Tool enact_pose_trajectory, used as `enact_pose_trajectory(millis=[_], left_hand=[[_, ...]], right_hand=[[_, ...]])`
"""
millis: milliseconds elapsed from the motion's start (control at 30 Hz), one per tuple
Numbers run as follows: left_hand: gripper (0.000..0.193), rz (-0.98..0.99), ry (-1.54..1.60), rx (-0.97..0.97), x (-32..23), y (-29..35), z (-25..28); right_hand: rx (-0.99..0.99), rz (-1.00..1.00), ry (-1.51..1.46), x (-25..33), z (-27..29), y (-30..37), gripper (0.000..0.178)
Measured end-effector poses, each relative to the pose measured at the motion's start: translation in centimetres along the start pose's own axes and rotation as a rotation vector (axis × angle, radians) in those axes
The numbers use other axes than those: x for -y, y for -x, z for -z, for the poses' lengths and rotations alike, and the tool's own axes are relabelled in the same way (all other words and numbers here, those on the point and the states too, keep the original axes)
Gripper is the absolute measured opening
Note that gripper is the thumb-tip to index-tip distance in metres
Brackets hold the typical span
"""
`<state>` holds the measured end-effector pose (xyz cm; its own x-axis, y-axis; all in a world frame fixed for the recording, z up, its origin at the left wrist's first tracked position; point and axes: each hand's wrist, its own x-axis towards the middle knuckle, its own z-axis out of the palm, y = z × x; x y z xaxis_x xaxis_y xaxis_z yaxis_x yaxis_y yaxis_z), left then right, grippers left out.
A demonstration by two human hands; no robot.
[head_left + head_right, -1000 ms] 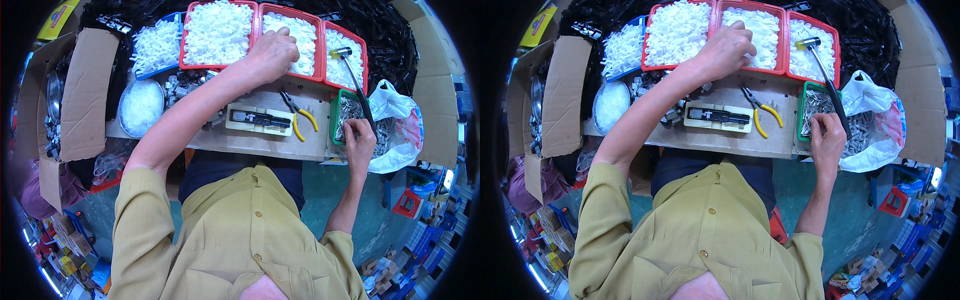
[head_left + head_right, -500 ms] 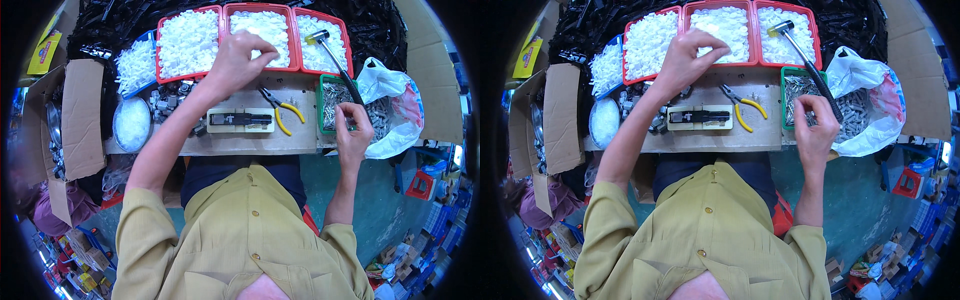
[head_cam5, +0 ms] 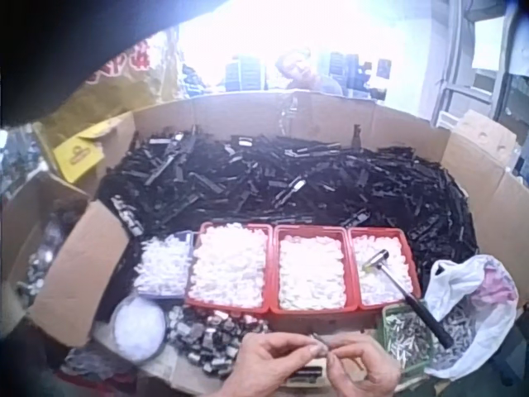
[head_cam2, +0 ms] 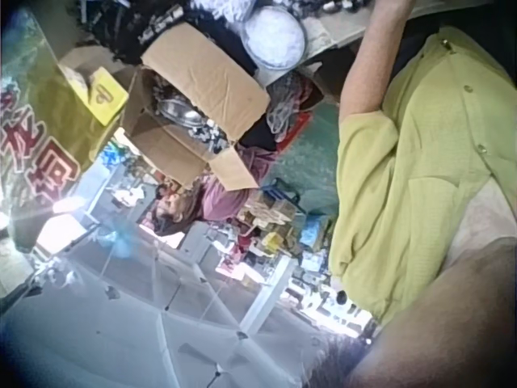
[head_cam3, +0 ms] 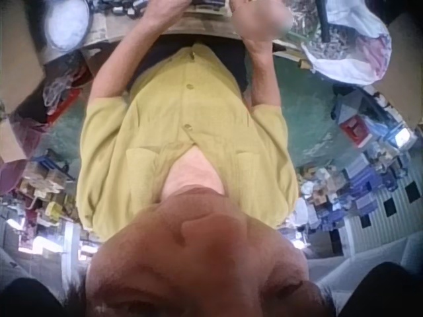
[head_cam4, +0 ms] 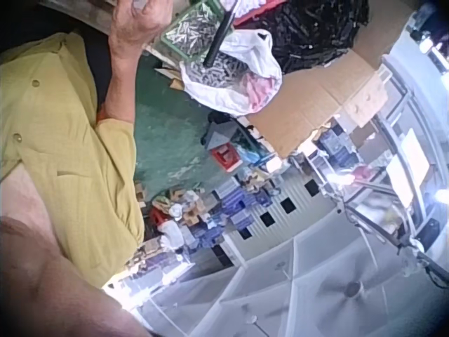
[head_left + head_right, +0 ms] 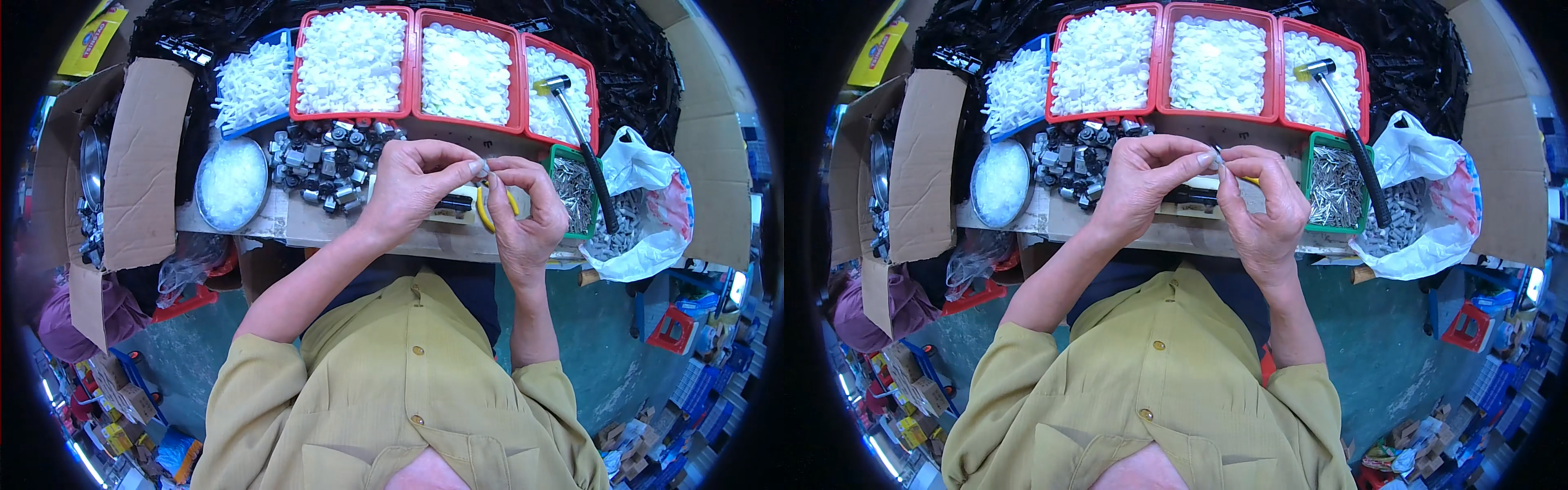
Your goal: The person assembles small metal lock cylinders at a workbench. They insert pins and white plastic components into the cylinders, then use a hammer and pliers to secure the parts. The person handles the components one at a time, placing finished units into a pile on the table.
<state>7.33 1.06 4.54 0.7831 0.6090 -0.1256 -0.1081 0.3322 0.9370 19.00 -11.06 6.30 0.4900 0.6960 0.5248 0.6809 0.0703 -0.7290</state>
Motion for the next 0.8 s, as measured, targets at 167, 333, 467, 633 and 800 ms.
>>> enact_pose_trajectory(millis=[167, 333, 467, 633, 800], left_hand=[[0.016, -0.013, -0.01, -0.009, 0.0, 0.3, 0.2], [0.015, -0.023, -0.016, -0.041, 0.2, 0.6, 0.0], [0.016, -0.071, -0.088, -0.069, 0.2, 0.9, -0.3], [0.015, -0.109, -0.141, -0.084, 0.4, 1.1, -0.6], [0.016, -0.084, -0.064, -0.079, 0.7, 1.2, -1.0]], right_hand=[[0.003, 0.038, 0.042, 0.3, -0.3, 0.1, 0.012], [-0.002, 0.16, 0.205, 0.4, -0.5, 0.2, 0.018], [-0.008, 0.288, 0.367, 0.5, -0.6, 0.6, 0.022], [-0.041, 0.283, 0.292, 0.0, -0.4, 0.9, 0.023], [-0.066, 0.245, 0.235, -0.4, -0.2, 1.2, 0.022]])
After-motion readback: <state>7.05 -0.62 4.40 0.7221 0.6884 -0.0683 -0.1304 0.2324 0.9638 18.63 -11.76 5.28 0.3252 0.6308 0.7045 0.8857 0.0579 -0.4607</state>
